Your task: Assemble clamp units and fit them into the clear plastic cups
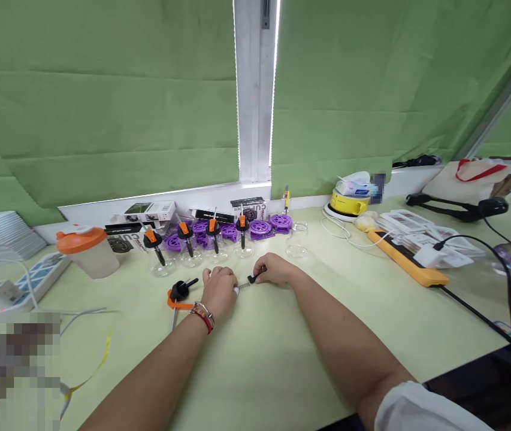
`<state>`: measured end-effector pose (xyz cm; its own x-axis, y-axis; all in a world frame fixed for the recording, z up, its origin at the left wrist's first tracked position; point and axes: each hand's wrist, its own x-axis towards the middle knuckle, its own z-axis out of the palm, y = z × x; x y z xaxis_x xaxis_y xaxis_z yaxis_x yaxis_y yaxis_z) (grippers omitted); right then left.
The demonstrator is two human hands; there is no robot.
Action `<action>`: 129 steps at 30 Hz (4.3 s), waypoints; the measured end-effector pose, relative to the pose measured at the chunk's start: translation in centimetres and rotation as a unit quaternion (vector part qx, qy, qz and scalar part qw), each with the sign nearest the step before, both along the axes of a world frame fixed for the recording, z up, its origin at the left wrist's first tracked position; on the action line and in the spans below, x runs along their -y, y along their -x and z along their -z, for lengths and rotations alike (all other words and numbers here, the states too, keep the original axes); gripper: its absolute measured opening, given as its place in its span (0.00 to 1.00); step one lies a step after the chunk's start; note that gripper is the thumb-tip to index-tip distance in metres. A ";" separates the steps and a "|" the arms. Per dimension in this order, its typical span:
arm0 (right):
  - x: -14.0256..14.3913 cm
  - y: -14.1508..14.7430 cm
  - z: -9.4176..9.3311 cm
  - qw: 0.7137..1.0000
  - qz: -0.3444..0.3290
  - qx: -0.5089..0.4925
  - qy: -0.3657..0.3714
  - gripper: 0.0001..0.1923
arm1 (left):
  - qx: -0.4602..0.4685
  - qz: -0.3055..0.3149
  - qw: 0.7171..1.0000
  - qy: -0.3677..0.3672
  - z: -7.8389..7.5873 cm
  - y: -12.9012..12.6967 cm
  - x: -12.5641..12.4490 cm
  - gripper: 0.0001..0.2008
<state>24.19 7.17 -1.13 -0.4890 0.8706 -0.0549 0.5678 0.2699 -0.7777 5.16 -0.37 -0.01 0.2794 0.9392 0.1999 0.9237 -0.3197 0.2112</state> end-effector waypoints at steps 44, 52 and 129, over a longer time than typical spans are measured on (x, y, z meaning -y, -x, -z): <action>0.0 1.7 1.5 0.949 -0.013 -0.296 0.111 0.13 | -0.010 0.076 0.996 0.043 0.4 -2.8 3.3 0.14; 0.4 1.9 1.0 0.937 0.032 -0.323 0.127 0.21 | -0.030 0.066 0.996 0.051 0.4 -2.7 3.3 0.15; 5.1 6.0 -0.2 0.987 -0.014 -0.109 -0.119 0.14 | 0.055 -0.144 0.981 0.118 -0.9 10.8 2.7 0.19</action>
<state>18.16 2.09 -0.90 -0.4912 0.8317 0.2587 0.3837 0.4733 -0.7929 -5.67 -3.07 0.90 -0.0151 0.9997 -0.0181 0.9358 0.0205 0.3519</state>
